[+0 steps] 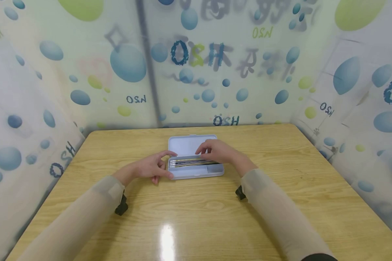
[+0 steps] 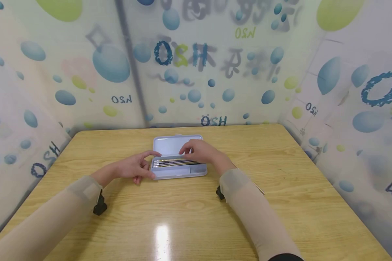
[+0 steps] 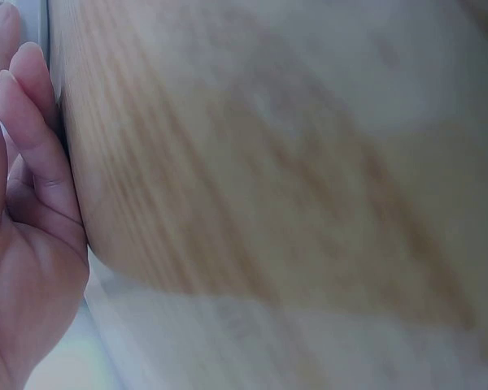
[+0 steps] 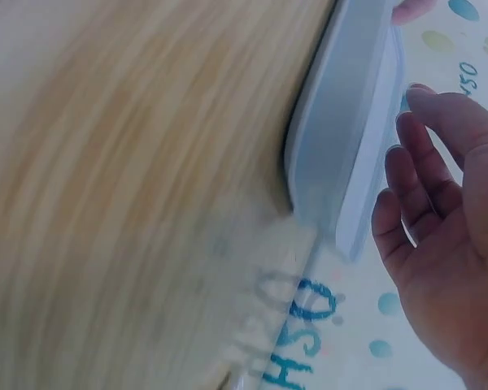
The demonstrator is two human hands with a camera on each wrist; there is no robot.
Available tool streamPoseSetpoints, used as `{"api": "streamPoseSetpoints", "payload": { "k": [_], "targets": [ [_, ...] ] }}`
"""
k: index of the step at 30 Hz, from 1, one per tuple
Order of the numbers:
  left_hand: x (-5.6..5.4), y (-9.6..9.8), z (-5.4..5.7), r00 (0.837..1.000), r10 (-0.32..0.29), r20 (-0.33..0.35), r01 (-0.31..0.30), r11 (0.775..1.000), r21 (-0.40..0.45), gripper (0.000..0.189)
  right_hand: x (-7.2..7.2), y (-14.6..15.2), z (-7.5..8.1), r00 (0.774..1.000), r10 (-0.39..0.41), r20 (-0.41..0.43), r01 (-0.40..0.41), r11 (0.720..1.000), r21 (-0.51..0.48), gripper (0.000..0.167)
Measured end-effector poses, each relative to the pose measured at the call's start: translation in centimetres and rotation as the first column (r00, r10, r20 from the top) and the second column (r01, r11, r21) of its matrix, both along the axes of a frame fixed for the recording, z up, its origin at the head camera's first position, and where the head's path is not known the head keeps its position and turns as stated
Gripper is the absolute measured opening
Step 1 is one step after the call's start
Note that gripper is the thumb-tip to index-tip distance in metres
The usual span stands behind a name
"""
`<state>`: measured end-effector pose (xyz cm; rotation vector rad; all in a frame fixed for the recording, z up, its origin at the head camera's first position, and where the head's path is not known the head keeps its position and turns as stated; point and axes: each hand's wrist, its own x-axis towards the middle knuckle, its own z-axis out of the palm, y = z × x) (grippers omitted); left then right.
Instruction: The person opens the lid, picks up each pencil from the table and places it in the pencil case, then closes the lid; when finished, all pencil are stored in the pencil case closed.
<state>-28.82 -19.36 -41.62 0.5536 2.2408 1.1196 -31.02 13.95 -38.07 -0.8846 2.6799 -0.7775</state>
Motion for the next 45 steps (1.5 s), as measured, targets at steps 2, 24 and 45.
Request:
{"api": "streamPoseSetpoints", "payload": {
  "k": [2, 24, 45],
  "targets": [
    [0.1, 0.0, 0.0, 1.000, 0.000, -0.001, 0.000, 1.000, 0.002, 0.090, 0.3, 1.0, 0.2, 1.000, -0.012, -0.004, 0.012, 1.000, -0.010, 0.020],
    [-0.1, -0.1, -0.1, 1.000, 0.004, -0.012, -0.004, 1.000, -0.004, 0.092, 4.4, 16.4, -0.4, 0.979, -0.182, 0.091, 0.188, 0.980, -0.067, 0.021],
    [-0.1, 0.1, 0.0, 1.000, 0.003, 0.008, -0.003, 1.000, 0.005, 0.091, 5.2, 20.4, -1.6, 0.968, -0.182, 0.172, 0.177, 0.983, 0.044, 0.029]
  ]
}}
